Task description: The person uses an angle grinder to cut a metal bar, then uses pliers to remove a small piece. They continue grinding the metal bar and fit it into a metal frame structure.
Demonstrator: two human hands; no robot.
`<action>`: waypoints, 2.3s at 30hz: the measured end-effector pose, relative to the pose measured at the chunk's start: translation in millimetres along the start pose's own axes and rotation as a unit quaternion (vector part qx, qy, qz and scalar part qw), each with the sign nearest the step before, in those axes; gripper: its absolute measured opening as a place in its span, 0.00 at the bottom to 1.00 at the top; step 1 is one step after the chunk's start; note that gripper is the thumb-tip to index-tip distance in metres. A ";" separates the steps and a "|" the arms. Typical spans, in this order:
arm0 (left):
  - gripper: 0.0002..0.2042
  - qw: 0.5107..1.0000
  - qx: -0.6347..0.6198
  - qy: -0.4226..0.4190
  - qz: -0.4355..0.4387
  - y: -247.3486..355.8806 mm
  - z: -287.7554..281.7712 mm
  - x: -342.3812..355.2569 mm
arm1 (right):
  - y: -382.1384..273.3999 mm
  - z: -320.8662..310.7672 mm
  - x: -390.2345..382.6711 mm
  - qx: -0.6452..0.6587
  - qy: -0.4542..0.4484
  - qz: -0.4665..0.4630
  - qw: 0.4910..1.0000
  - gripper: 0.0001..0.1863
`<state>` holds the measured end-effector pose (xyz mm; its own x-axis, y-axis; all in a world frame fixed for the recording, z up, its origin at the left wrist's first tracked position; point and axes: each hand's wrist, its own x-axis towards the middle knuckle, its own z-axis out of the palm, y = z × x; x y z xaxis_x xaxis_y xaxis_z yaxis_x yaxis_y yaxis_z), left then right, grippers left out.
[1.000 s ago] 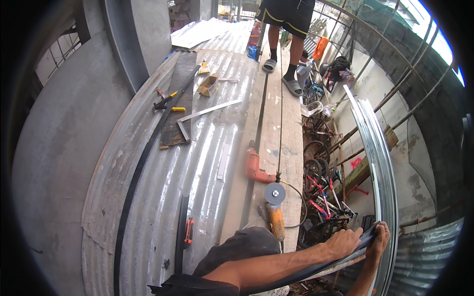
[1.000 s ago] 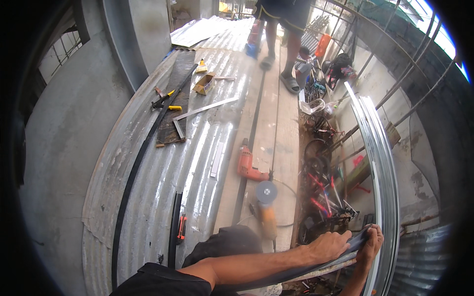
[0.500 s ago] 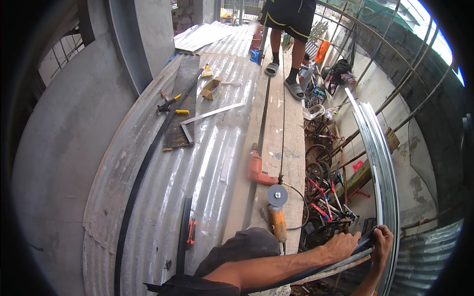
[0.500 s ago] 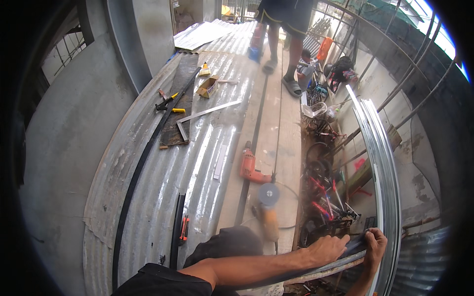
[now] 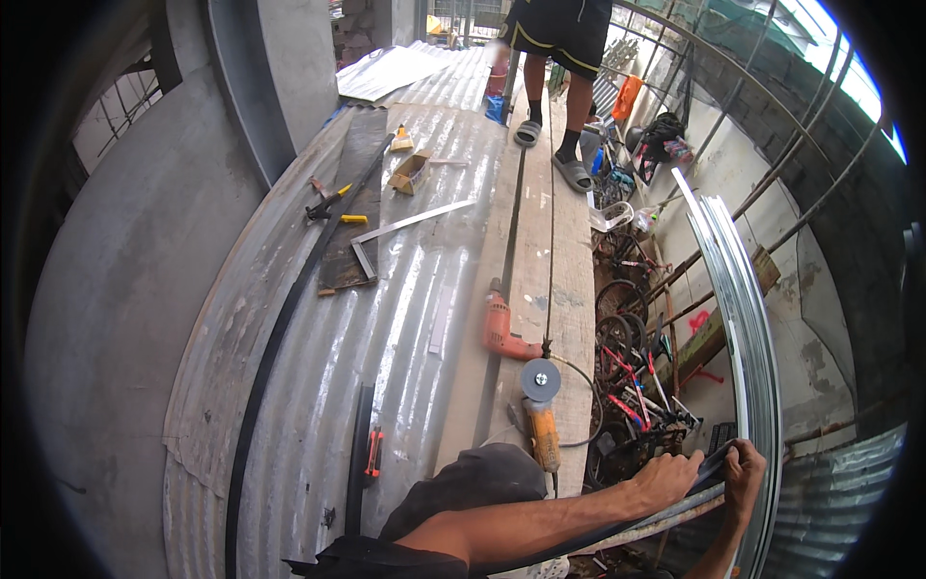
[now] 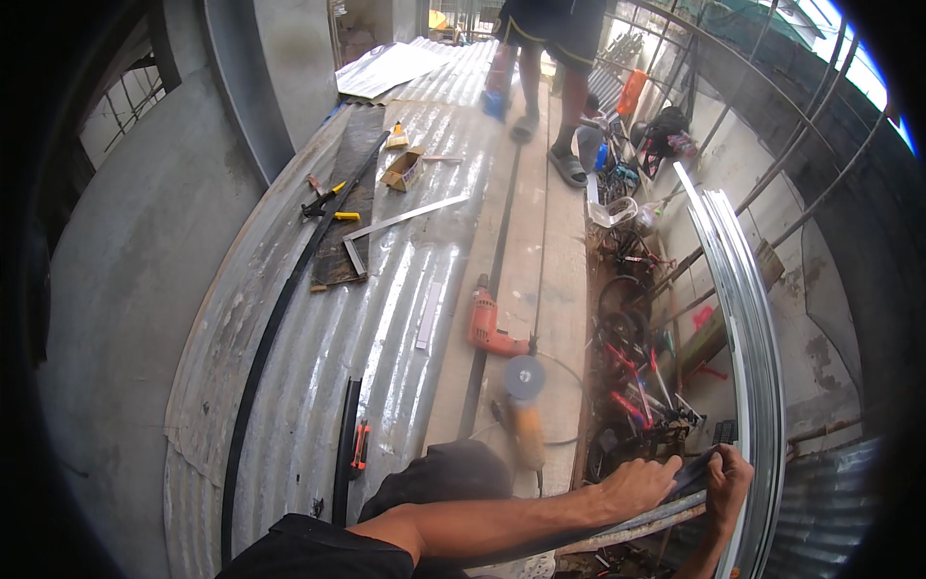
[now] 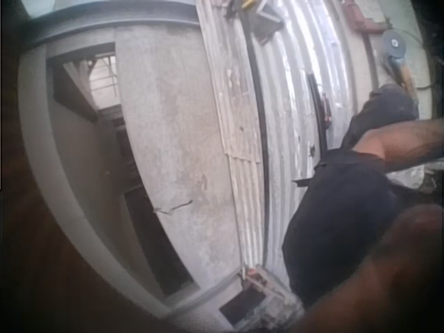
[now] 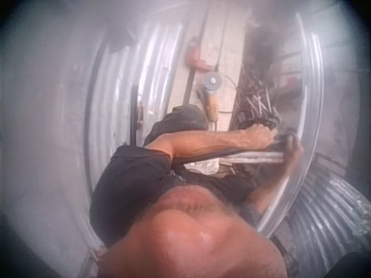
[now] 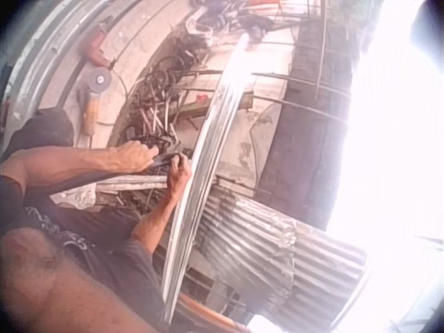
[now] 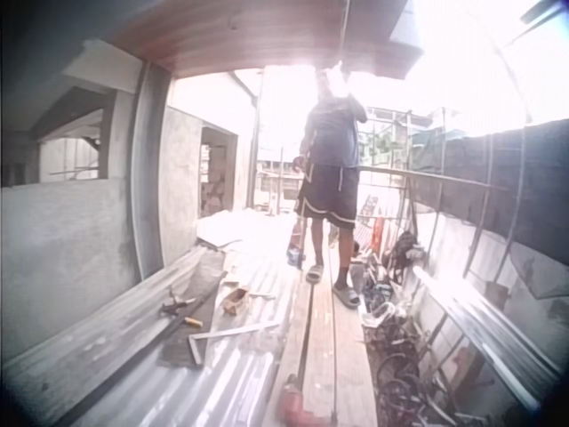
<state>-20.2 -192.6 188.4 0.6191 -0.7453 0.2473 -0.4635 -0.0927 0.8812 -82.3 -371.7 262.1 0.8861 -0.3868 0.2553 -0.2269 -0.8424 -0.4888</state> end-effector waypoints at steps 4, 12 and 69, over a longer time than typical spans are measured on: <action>0.13 1.000 0.030 -0.007 0.001 -4.8 3.7 1.7 | -4.5 -0.9 0.1 -0.043 -0.025 0.004 0.999 0.06; 0.12 0.998 0.052 0.039 0.028 -5.1 2.0 -0.5 | -11.4 10.2 4.1 -0.126 0.009 -0.057 0.990 0.05; 0.12 0.998 0.040 0.037 0.013 2.1 -19.3 0.6 | 4.4 17.7 2.3 0.448 -0.071 0.158 0.877 0.10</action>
<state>-8.5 -180.5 198.2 0.6502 -0.6973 0.3017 -0.5277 -0.1288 0.8396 -74.2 -369.6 245.8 0.8918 -0.4441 -0.0866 -0.1180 -0.0436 -0.9921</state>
